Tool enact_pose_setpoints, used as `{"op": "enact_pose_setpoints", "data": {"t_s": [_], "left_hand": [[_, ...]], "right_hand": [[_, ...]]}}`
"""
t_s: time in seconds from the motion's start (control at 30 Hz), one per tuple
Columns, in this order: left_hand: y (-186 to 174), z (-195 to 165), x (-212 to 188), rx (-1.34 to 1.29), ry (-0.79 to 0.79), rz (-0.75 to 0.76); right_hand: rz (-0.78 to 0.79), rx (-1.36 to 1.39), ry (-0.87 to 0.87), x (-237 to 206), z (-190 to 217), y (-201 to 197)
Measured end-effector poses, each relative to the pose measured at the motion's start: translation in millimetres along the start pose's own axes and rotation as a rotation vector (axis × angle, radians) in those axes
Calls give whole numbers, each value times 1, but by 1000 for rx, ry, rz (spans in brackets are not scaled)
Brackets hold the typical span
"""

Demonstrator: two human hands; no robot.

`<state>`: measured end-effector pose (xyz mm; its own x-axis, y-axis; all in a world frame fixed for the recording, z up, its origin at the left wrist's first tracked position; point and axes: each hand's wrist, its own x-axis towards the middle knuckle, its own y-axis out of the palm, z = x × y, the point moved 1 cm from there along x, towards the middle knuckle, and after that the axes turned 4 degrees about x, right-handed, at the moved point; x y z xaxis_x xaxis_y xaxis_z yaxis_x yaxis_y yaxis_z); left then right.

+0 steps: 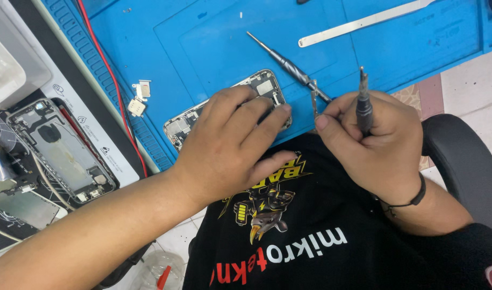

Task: The person repairs a smartphone on a blue silicone mat, using a screwdriver to unscrew and pry components from the opened phone body. They lift out the battery, manipulate small internal parts with a tool, and later hold the phone frame while prying along its edge with a screwdriver.

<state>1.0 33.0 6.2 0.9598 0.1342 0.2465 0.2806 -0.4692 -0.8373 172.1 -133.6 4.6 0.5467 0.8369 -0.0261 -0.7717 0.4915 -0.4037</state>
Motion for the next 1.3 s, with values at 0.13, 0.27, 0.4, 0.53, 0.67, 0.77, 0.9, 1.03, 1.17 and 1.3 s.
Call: {"op": "enact_pose_setpoints", "data": {"t_s": [0.13, 0.27, 0.4, 0.53, 0.67, 0.77, 0.9, 1.03, 1.17, 1.3], "left_hand": [[-3, -1, -3, 65, -33, -33], [-7, -6, -4, 89, -45, -7], [-11, -4, -3, 101, -78, 0], [-10, 1, -2, 95, -87, 34], [-8, 5, -2, 143, -44, 40], [-7, 6, -2, 182, -20, 50], [-8, 8, -2, 213, 0, 68], [-8, 9, 1, 244, 28, 95], [-11, 9, 5, 263, 54, 119], [-16, 11, 8, 192, 33, 145]], "right_hand": [[-2, -7, -2, 0, 1, 1], [-18, -68, 11, 1, 3, -2], [-67, -201, 2, 7, -2, -23], [-66, -404, -38, 14, -17, -44], [-93, -353, -13, 12, -30, -51], [-105, -322, 0, 10, -33, -51], [-121, -262, 22, 9, -34, -50], [-122, -245, 16, 9, -36, -50], [-142, -204, 58, 8, -40, -50], [-139, -202, 43, 6, -43, -49]]}}
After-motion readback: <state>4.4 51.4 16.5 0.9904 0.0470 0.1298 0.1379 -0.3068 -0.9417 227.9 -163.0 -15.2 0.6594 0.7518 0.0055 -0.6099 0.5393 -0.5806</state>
